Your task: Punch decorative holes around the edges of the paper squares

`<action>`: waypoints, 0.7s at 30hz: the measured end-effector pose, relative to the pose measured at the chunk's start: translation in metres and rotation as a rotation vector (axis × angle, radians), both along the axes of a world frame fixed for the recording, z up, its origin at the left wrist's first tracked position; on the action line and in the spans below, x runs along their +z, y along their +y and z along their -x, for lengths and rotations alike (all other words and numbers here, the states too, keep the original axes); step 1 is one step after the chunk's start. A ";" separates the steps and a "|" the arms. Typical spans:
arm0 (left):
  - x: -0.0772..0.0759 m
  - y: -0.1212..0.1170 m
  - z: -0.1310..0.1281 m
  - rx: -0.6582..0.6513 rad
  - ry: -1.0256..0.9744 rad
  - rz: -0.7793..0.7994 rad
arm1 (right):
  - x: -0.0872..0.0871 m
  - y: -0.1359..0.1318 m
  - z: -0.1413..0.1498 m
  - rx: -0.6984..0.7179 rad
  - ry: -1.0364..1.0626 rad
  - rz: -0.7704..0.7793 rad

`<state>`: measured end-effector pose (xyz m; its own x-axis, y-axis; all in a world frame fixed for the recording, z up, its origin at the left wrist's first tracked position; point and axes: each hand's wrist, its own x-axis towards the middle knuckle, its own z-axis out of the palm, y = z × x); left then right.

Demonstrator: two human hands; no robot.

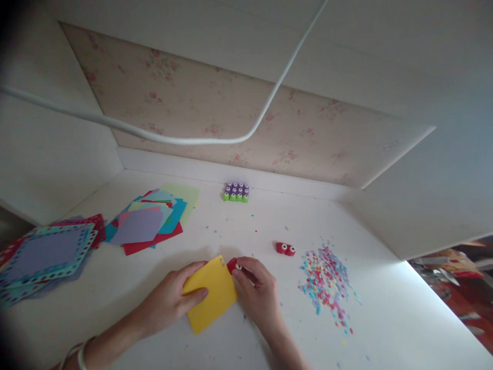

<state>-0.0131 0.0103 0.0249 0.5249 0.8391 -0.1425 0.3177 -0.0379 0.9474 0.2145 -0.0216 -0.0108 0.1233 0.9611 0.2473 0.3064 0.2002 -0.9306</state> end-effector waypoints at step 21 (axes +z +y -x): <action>-0.008 -0.001 -0.001 -0.003 0.104 -0.126 | 0.004 -0.001 0.001 0.015 -0.222 -0.125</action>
<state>-0.0118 0.0095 0.0168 0.5155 0.8521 -0.0900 0.4135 -0.1554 0.8972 0.2139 -0.0225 -0.0066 0.0389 0.9226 0.3838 0.4966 0.3154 -0.8087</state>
